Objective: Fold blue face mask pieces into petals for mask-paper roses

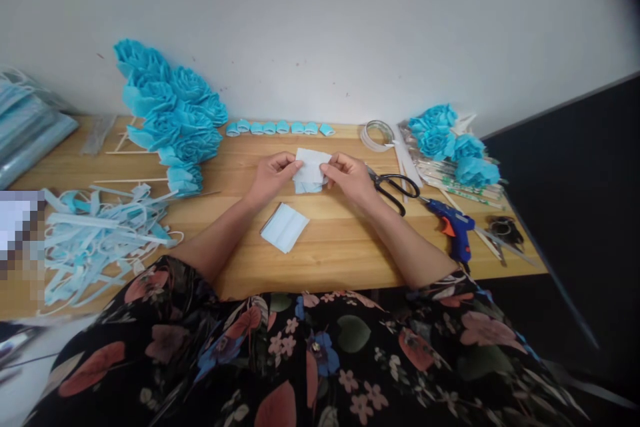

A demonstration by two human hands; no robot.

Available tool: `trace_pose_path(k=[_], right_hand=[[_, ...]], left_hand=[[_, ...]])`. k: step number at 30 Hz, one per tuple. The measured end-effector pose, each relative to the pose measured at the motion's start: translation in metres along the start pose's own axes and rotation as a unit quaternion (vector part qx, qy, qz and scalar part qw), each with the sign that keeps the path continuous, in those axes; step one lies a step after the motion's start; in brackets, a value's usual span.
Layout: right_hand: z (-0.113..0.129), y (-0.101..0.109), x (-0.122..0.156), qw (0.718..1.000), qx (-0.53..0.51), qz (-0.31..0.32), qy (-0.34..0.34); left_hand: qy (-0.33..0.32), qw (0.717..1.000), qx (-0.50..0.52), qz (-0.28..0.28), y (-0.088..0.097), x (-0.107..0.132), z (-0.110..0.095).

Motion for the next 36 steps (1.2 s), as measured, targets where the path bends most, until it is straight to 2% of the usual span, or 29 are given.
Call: trace_pose_path(k=[5, 10, 14, 19, 28, 36], right_hand=[[0.002, 0.015, -0.008, 0.998, -0.034, -0.049, -0.01], [-0.006, 0.025, -0.016, 0.993, -0.085, -0.063, -0.046], [-0.012, 0.02, -0.015, 0.995, -0.064, -0.047, -0.065], [-0.018, 0.011, -0.015, 0.998, 0.022, -0.029, -0.047], [-0.025, 0.012, -0.027, 0.991, 0.129, 0.006, 0.036], [-0.022, 0.008, -0.028, 0.987, 0.149, 0.032, 0.046]], left_hand=[[-0.045, 0.998, -0.031, -0.009, 0.004, -0.005, 0.002], [-0.116, 0.978, -0.168, -0.032, 0.009, -0.011, 0.004], [-0.092, 0.979, -0.17, -0.067, 0.015, -0.014, 0.011], [-0.061, 0.98, -0.173, -0.071, 0.015, -0.014, 0.018], [-0.042, 0.983, -0.16, -0.08, 0.015, -0.012, 0.011], [-0.032, 0.984, -0.159, -0.077, 0.015, -0.012, 0.013]])
Point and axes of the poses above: each hand's wrist, its own x-axis away from the middle knuckle, its own y-axis out of the back of the hand, z = x × y, the point moved 9 cm from there along -x, towards the middle knuckle, and after that the axes turned 14 degrees about -z, right-handed, at the moved point
